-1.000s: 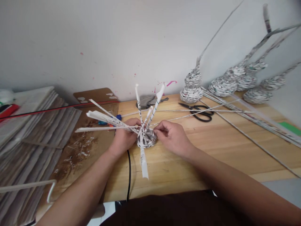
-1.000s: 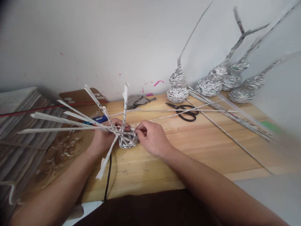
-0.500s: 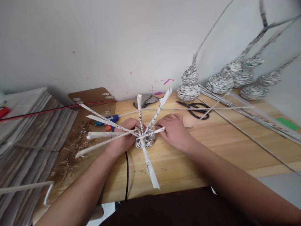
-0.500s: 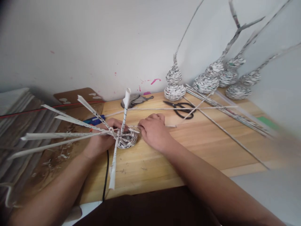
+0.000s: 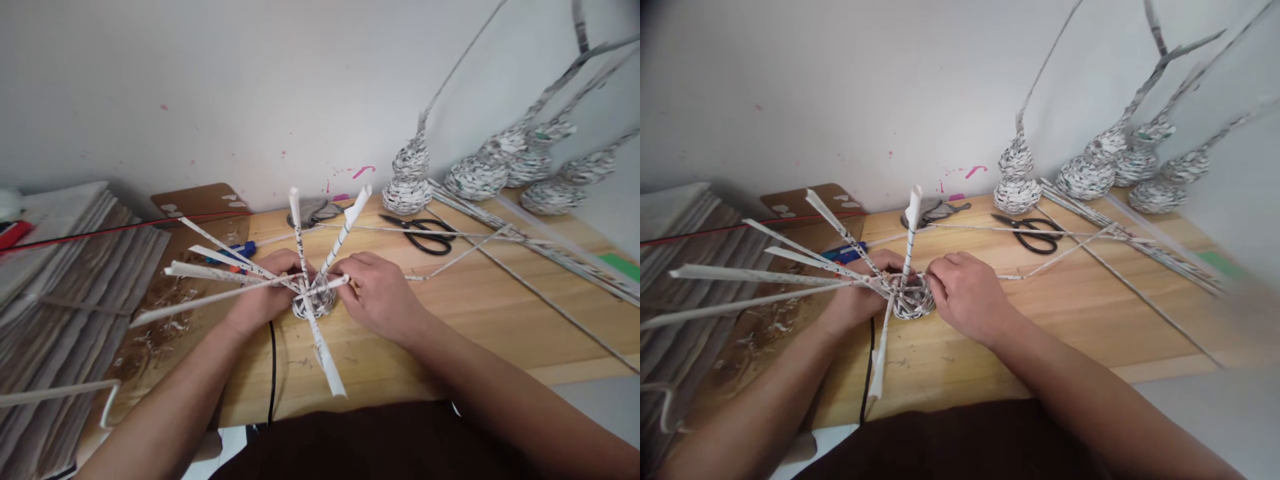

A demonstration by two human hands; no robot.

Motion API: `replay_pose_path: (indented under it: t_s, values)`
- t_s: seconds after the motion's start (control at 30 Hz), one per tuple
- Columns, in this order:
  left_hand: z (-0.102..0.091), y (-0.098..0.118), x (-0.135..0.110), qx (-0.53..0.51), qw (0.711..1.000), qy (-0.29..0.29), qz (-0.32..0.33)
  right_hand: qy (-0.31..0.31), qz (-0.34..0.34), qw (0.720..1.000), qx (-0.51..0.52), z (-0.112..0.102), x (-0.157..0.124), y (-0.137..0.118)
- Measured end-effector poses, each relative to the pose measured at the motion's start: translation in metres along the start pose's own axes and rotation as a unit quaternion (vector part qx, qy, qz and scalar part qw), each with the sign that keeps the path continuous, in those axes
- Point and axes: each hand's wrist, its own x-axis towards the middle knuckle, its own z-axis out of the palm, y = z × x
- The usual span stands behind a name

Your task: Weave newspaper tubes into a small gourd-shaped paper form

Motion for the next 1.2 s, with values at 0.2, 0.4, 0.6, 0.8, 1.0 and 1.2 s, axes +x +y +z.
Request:
replay_pose_path:
  t_s: [0.2,0.4,0.6,0.8,1.0,1.2]
  values:
    - [-0.004,-0.002,-0.004,0.022,0.994,-0.019,0.11,-0.035,0.079,0.995,0.04,-0.004,0.003,0.003]
    - [-0.006,0.004,-0.012,0.06,0.973,-0.035,0.22,-0.107,0.142,0.97,0.168,-0.011,0.009,0.005]
    - [-0.005,0.002,-0.014,0.115,0.946,-0.045,0.298,-0.135,0.189,0.953,0.193,-0.017,0.01,0.008]
    - [-0.006,0.002,-0.016,0.147,0.943,-0.046,0.293,-0.175,0.205,0.933,0.239,-0.015,0.01,0.011]
    - [-0.004,0.003,-0.017,0.135,0.95,-0.061,0.274,-0.078,0.163,0.972,0.153,-0.011,0.005,-0.004]
    - [0.003,0.007,-0.018,0.115,0.966,-0.033,0.227,-0.022,0.02,0.999,0.016,-0.006,-0.005,-0.014]
